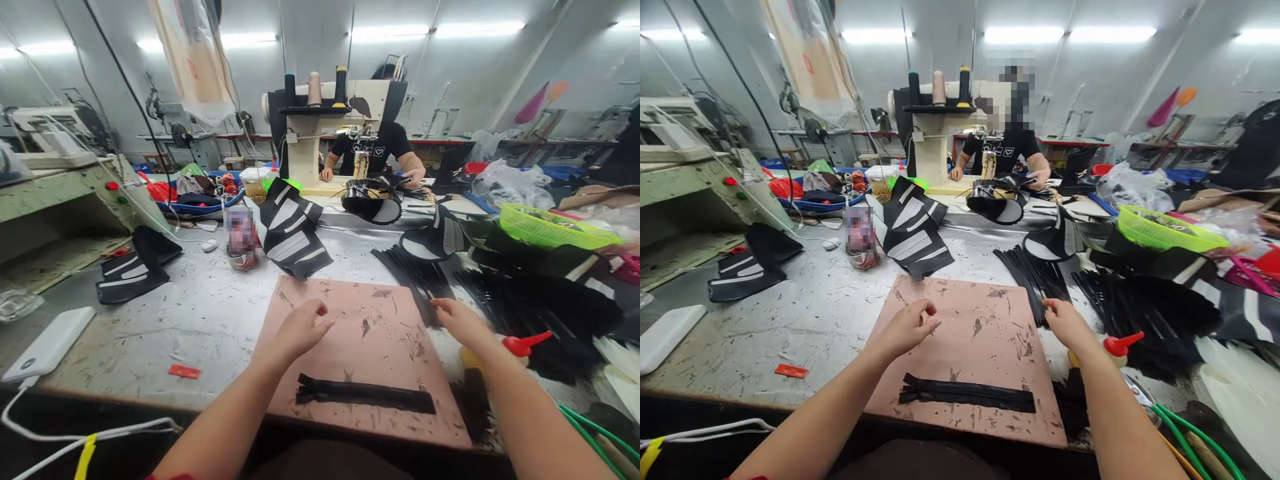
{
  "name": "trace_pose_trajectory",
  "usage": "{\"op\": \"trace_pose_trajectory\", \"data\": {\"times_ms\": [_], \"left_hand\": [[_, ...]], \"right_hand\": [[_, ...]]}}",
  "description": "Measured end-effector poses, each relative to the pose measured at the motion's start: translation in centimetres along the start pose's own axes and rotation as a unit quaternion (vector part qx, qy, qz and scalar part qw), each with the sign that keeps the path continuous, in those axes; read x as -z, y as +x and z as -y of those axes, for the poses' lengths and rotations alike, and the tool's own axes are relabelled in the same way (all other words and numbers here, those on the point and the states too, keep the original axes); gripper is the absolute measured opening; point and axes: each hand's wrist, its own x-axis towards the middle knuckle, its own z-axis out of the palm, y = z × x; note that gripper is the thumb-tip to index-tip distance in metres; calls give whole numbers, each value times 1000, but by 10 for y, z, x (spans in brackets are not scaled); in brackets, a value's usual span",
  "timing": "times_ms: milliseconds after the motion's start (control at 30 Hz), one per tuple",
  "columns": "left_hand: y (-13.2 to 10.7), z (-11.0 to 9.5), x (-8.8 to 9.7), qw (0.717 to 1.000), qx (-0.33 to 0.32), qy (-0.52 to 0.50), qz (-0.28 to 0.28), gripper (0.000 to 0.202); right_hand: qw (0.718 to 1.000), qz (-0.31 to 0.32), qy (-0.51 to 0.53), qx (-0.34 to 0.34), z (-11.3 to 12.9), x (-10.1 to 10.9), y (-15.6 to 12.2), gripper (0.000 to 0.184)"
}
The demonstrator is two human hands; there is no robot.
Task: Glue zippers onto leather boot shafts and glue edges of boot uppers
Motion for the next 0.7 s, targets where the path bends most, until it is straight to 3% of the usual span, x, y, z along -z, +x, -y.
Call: {"op": "trace_pose_trajectory", "data": {"times_ms": [133, 267, 367, 467, 533, 600, 700], "left_hand": [[6, -2, -12, 999, -28, -7, 25, 23], [10, 4, -22, 999, -33, 5, 38, 29], [5, 9, -22, 999, -10, 11, 52, 31], [0, 14, -17, 998, 19, 10, 52, 33], [0, 16, -14, 998, 22, 8, 50, 34], [2, 15, -14, 999, 15, 11, 47, 34], [6, 10, -21, 999, 1, 21, 42, 34]], "right_hand": [[997, -34, -71, 2, -3, 12, -13, 42], [993, -27, -113, -15, -4, 20, -23, 36], [993, -56, -101, 7, -3, 29, -48, 33], [996, -54, -64, -30, -12, 31, -83, 26], [998, -19, -13, -55, -23, 20, -103, 24], [997, -10, 71, -33, -35, -1, -116, 27], [980, -85, 179, -9, -45, -37, -124, 31]]}}
